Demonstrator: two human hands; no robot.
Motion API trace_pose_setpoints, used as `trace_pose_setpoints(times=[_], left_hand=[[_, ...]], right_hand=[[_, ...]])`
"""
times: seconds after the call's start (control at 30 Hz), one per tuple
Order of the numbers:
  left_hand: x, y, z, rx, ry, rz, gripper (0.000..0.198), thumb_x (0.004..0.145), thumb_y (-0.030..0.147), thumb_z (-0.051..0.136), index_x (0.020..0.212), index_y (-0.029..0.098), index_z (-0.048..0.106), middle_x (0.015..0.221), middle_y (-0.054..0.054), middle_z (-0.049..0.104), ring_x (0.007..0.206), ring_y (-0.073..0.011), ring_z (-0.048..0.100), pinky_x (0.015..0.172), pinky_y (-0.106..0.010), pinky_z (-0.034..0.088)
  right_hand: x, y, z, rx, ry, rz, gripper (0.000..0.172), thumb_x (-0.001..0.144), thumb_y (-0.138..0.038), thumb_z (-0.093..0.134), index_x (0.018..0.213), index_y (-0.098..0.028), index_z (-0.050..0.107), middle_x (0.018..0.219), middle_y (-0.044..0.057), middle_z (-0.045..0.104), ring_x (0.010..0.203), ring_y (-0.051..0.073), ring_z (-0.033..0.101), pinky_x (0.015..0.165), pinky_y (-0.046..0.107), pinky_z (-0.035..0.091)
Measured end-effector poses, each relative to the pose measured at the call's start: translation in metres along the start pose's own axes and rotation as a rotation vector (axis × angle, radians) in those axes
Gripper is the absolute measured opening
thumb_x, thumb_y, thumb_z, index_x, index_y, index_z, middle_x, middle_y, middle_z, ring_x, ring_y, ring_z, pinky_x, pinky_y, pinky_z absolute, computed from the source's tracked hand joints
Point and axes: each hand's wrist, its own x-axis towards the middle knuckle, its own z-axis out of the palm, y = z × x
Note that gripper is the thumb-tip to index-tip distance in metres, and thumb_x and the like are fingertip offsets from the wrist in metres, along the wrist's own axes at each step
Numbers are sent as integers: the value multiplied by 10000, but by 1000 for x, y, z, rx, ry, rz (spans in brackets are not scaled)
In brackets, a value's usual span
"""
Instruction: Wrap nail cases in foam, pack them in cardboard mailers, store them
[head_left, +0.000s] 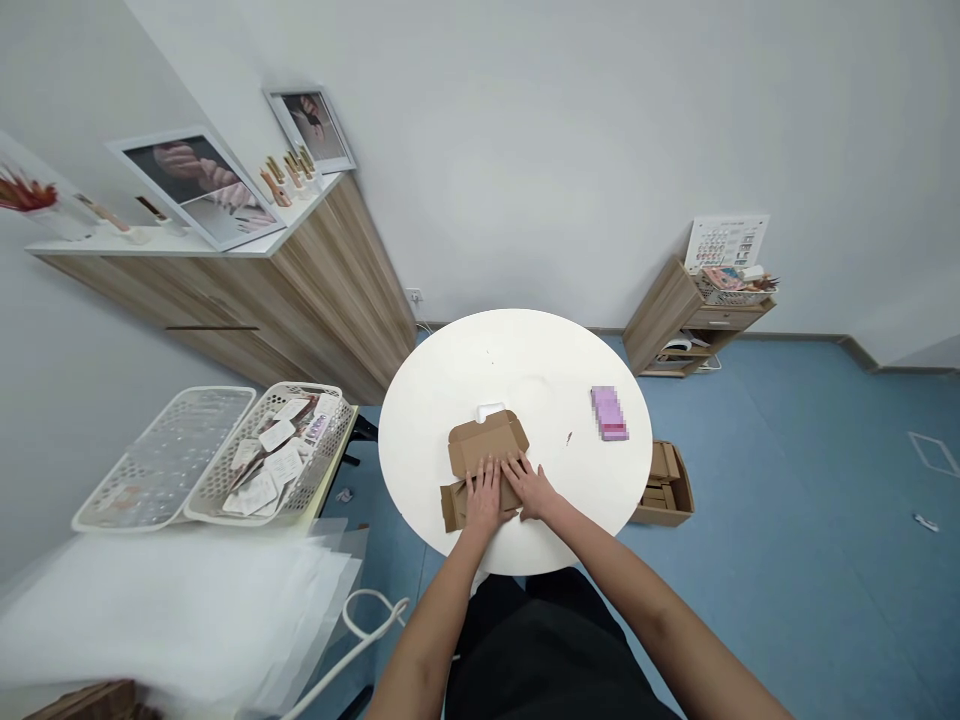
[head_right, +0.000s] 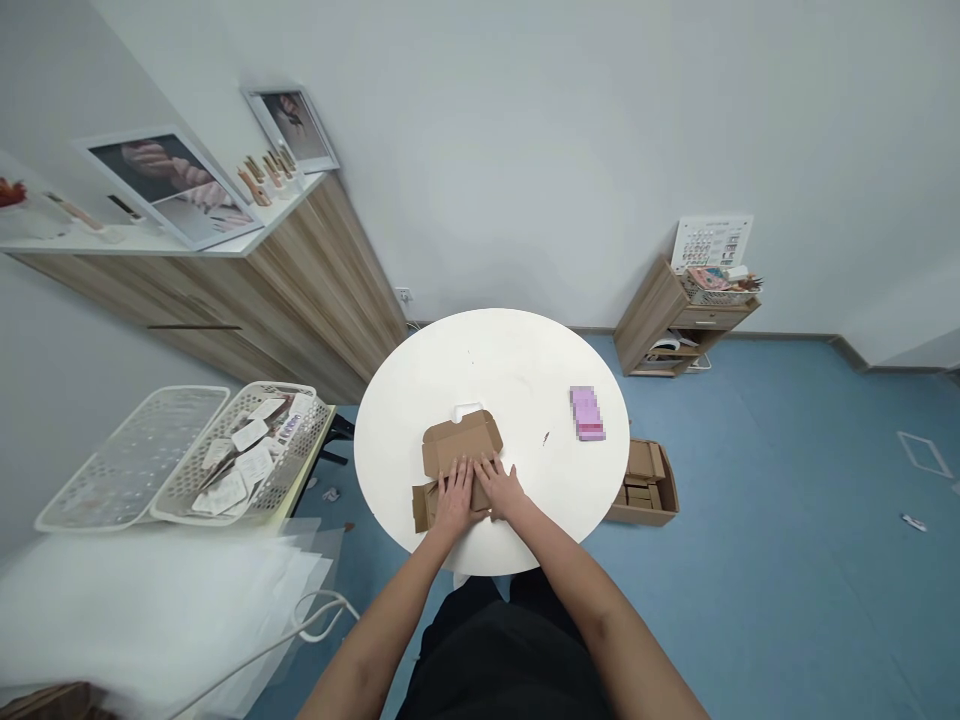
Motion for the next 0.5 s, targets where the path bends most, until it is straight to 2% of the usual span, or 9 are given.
trace_pose_setpoints(times=[0.07,0.2,0.3,0.4,0.5], left_hand=[[0,-1,0,7,-7,7,1131,622,468,769,1529,152,172,1578,-181,219,1457,-384,155,1162,-600,84],[-2,-6,2,11,-5,27,1160,612,453,773,1526,114,143,1570,-213,218,1457,-376,166,1165,-585,111],[-4,-11,-1,-19,-9,60,1140,640,461,753,1523,106,127,1567,-221,223,1455,-363,186,1164,-564,150],[-11,-16,-9,-65,-12,93,1074,698,486,712,1522,122,127,1568,-213,230,1456,-343,199,1167,-544,165],[-25,-25,-23,-116,64,88,937,800,503,612,1525,158,129,1574,-181,234,1461,-319,190,1173,-538,145]], right_hand=[[10,2,8,-44,-31,23,1388,455,-326,915,1541,-260,53,1610,175,42,1451,439,-24,1051,670,296],[26,4,23,-44,-28,51,1451,415,-344,930,1546,-235,27,1603,181,-75,1446,453,-62,1029,662,351],[33,6,31,-17,4,42,1443,395,-293,937,1546,-169,76,1597,206,-46,1451,437,-61,1054,577,392],[36,9,36,-2,33,17,1426,391,-311,936,1542,-131,114,1598,207,-6,1458,412,-54,1107,518,357],[36,12,38,21,26,-11,1449,392,-371,934,1543,-124,90,1599,206,-10,1458,408,-49,1131,523,314]])
